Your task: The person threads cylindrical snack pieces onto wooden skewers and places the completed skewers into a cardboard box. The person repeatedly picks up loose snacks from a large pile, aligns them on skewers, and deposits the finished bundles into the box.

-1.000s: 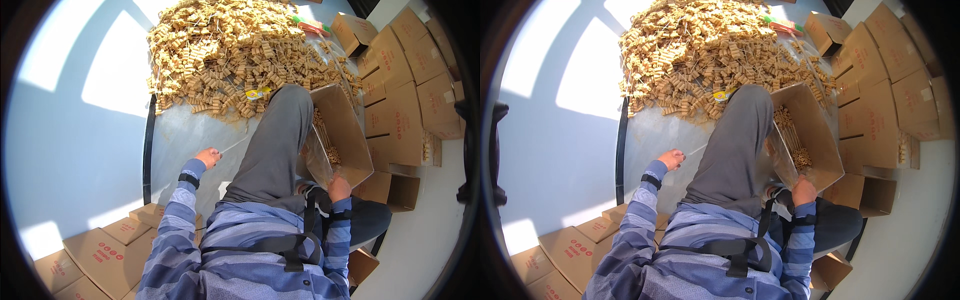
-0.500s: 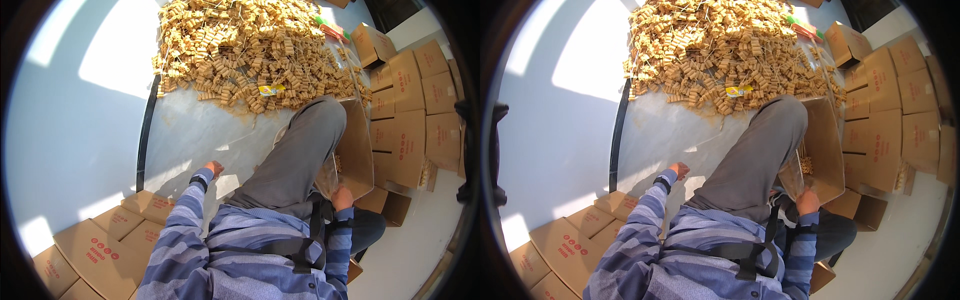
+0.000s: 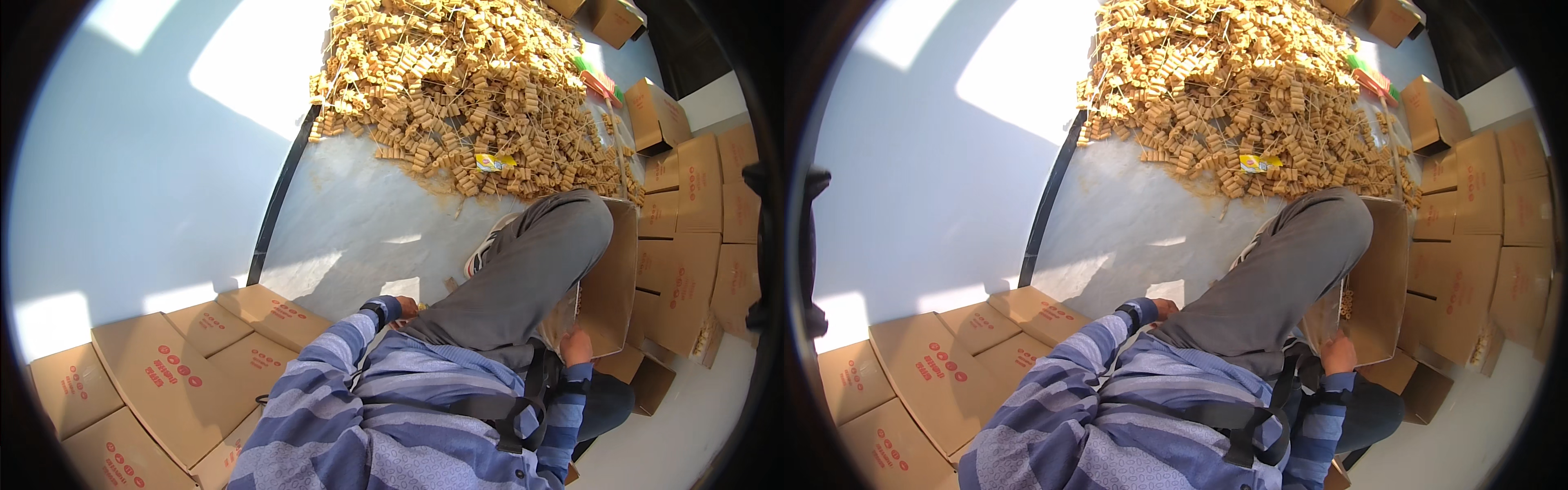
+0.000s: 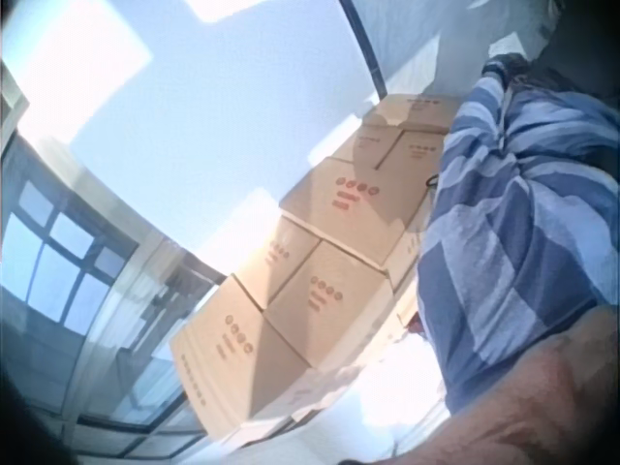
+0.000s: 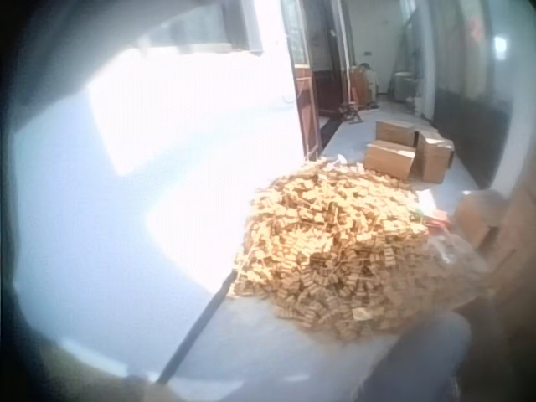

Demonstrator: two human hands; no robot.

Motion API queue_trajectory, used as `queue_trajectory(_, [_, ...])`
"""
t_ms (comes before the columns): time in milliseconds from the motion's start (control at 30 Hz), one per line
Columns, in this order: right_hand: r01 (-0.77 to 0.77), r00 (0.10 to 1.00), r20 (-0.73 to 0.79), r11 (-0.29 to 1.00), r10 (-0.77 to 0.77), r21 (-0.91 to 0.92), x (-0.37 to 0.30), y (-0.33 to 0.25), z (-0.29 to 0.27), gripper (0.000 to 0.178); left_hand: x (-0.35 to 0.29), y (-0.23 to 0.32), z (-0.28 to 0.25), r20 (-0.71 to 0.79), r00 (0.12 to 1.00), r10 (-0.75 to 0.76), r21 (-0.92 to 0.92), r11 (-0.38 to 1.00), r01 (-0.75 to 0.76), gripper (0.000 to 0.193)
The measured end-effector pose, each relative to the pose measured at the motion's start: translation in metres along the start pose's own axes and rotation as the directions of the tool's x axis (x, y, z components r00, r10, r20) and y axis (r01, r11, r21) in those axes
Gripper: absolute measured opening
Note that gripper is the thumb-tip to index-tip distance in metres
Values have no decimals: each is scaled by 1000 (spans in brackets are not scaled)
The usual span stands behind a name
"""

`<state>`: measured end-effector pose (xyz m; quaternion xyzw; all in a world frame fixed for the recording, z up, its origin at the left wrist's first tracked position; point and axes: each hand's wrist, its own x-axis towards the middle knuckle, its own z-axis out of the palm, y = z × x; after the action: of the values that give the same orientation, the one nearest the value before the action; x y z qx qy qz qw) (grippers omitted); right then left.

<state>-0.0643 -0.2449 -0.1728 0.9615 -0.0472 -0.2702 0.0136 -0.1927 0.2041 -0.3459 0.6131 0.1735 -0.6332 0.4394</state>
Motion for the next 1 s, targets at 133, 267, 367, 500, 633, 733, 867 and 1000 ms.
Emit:
queue_trajectory(133, [46,999,26,999,-45,-17,5,1,-9,31,2,-2,9,-88,996,-30,5,1000,31,37])
queue_trajectory(267, [2,999,-34,1000,-1,21,-3,-5,-15,24,6,5,-9,-176,983,-49,3,999,50,37])
queue_trajectory(367, [-37,998,-47,998,40,57,-5,-9,-16,20,6,14,-23,-218,974,-58,6,998,61,38])
queue_trajectory(500, [-21,997,-74,995,29,101,-8,-14,-17,18,2,29,-35,-259,964,-56,29,997,66,38])
queue_trajectory(633, [47,996,-77,990,-38,129,-12,-14,-24,17,-4,46,-39,-295,954,-46,61,996,67,38])
queue_trajectory(733, [64,997,-43,979,-57,192,-2,-11,-34,20,-7,61,-42,-309,949,-58,80,993,87,39])
queue_trajectory(867, [132,983,-166,934,-80,331,30,-15,-45,22,-6,82,-52,-334,935,-118,62,987,147,39])
queue_trajectory(1000, [200,978,-151,862,-145,466,71,-17,-58,21,-15,100,-70,-350,912,-213,28,971,237,39])
